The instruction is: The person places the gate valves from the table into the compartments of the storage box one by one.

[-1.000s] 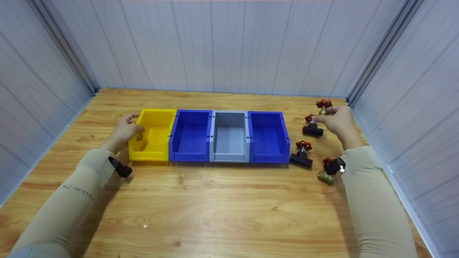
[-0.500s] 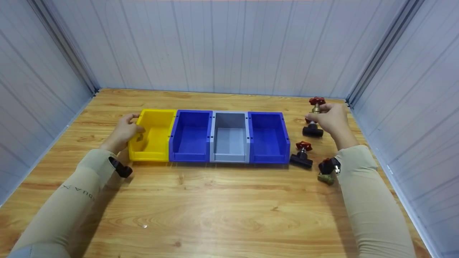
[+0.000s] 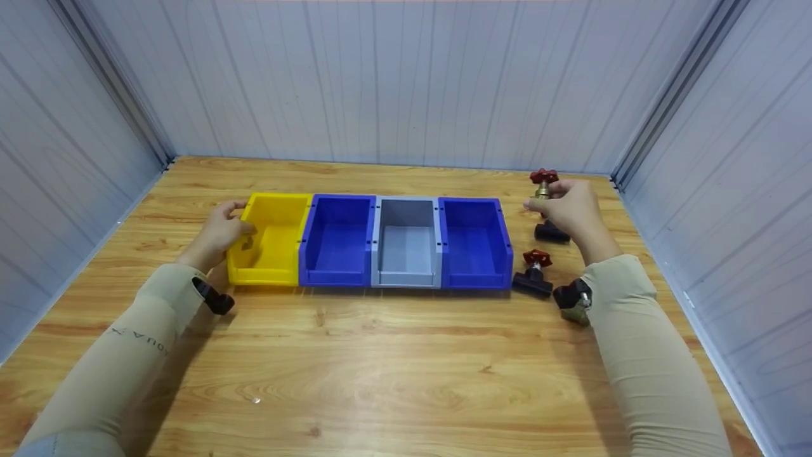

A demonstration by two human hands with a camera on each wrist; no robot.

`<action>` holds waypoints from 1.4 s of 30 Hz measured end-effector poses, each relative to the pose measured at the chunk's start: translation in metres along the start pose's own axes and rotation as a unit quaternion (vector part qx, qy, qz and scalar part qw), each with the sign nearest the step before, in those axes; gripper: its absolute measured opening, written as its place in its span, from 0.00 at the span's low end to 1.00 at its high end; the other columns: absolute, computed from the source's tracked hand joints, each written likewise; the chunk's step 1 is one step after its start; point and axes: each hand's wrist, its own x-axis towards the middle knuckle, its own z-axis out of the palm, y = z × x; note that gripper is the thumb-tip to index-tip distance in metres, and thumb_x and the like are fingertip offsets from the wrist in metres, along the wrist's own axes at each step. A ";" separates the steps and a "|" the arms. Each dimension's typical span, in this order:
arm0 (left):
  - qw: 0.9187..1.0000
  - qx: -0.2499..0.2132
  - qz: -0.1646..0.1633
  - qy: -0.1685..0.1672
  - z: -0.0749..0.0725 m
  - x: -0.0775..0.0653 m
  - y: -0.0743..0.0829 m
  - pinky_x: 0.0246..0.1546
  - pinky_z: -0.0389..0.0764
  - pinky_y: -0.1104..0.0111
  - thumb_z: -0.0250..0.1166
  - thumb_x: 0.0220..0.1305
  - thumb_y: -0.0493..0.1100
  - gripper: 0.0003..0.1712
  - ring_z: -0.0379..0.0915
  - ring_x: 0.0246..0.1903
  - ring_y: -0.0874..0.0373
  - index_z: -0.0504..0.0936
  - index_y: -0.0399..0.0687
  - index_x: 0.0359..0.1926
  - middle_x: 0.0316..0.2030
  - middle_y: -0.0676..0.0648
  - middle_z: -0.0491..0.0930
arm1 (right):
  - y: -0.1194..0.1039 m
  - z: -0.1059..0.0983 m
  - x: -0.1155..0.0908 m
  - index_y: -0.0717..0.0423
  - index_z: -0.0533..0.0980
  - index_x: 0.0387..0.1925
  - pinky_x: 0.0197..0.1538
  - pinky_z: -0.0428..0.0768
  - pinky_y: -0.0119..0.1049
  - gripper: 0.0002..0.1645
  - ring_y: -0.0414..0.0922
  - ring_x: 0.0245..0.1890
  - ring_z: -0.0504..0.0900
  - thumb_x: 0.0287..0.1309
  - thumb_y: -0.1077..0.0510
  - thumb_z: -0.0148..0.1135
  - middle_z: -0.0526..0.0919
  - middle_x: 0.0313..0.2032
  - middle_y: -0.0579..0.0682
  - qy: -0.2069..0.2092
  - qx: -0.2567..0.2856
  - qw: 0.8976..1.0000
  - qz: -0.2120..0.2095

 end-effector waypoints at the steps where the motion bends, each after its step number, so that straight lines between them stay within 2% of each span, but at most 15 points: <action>1: 1.000 0.002 0.000 0.000 0.000 0.000 0.000 0.48 0.73 0.62 0.56 0.71 0.29 0.41 0.69 0.49 0.50 0.61 0.45 0.83 0.68 0.35 0.73 | -0.001 0.001 0.000 0.73 0.59 0.81 0.43 0.83 0.21 0.56 0.22 0.35 0.80 0.71 0.42 0.71 0.72 0.70 0.67 -0.001 -0.001 1.000 -0.002; 4: 1.000 -0.003 -0.004 0.002 0.000 -0.001 0.000 0.50 0.73 0.62 0.56 0.71 0.29 0.41 0.69 0.52 0.50 0.61 0.45 0.83 0.69 0.36 0.72 | -0.006 0.005 -0.001 0.73 0.60 0.80 0.42 0.82 0.21 0.55 0.22 0.36 0.79 0.70 0.41 0.71 0.76 0.67 0.64 -0.001 -0.009 1.000 -0.006; 8: 1.000 -0.001 0.000 0.004 0.000 -0.002 0.000 0.54 0.72 0.60 0.56 0.71 0.29 0.40 0.68 0.56 0.48 0.61 0.44 0.83 0.71 0.36 0.71 | -0.011 0.011 -0.002 0.71 0.69 0.76 0.40 0.81 0.24 0.50 0.24 0.35 0.80 0.68 0.41 0.74 0.85 0.51 0.46 0.009 -0.010 1.000 -0.019; 11: 1.000 0.001 0.005 0.002 0.000 -0.002 0.000 0.54 0.72 0.59 0.56 0.70 0.30 0.39 0.68 0.57 0.47 0.63 0.44 0.82 0.72 0.36 0.71 | -0.015 0.017 -0.002 0.72 0.72 0.72 0.38 0.82 0.26 0.46 0.27 0.33 0.83 0.67 0.45 0.76 0.84 0.39 0.33 0.009 0.009 0.999 -0.030; 14: 1.000 0.001 0.009 0.001 -0.001 -0.001 -0.001 0.55 0.73 0.59 0.56 0.70 0.30 0.39 0.68 0.57 0.47 0.63 0.43 0.81 0.72 0.35 0.71 | -0.018 0.022 -0.001 0.74 0.69 0.72 0.38 0.83 0.25 0.45 0.27 0.32 0.83 0.68 0.49 0.75 0.81 0.35 0.30 -0.001 0.029 0.999 -0.033; 19: 1.000 -0.004 0.009 0.002 -0.002 0.000 -0.002 0.55 0.74 0.59 0.56 0.69 0.30 0.39 0.69 0.57 0.48 0.64 0.43 0.81 0.71 0.36 0.72 | -0.022 0.028 0.001 0.75 0.67 0.73 0.40 0.84 0.24 0.45 0.27 0.32 0.82 0.69 0.49 0.73 0.81 0.36 0.32 -0.018 0.027 0.999 -0.029; 24: 1.000 -0.010 -0.002 0.002 -0.001 0.000 -0.002 0.56 0.74 0.58 0.56 0.69 0.30 0.39 0.69 0.58 0.47 0.64 0.45 0.80 0.71 0.37 0.71 | -0.025 0.035 0.001 0.75 0.67 0.73 0.42 0.83 0.23 0.44 0.26 0.34 0.82 0.70 0.49 0.72 0.81 0.46 0.43 -0.031 0.016 0.999 -0.032; 30: 1.000 -0.011 -0.013 0.003 -0.001 0.001 -0.002 0.53 0.74 0.60 0.56 0.71 0.31 0.39 0.70 0.54 0.48 0.62 0.46 0.82 0.65 0.36 0.72 | -0.032 0.042 -0.002 0.75 0.64 0.75 0.43 0.83 0.23 0.47 0.27 0.34 0.81 0.71 0.48 0.72 0.79 0.56 0.55 -0.043 0.017 0.999 -0.026; 42: 1.000 -0.008 -0.004 0.004 -0.001 0.000 -0.001 0.52 0.75 0.59 0.56 0.70 0.30 0.39 0.70 0.56 0.47 0.64 0.45 0.81 0.70 0.35 0.72 | -0.039 0.057 -0.005 0.74 0.64 0.75 0.48 0.87 0.28 0.43 0.29 0.39 0.85 0.73 0.53 0.70 0.78 0.59 0.59 -0.071 0.046 0.996 -0.022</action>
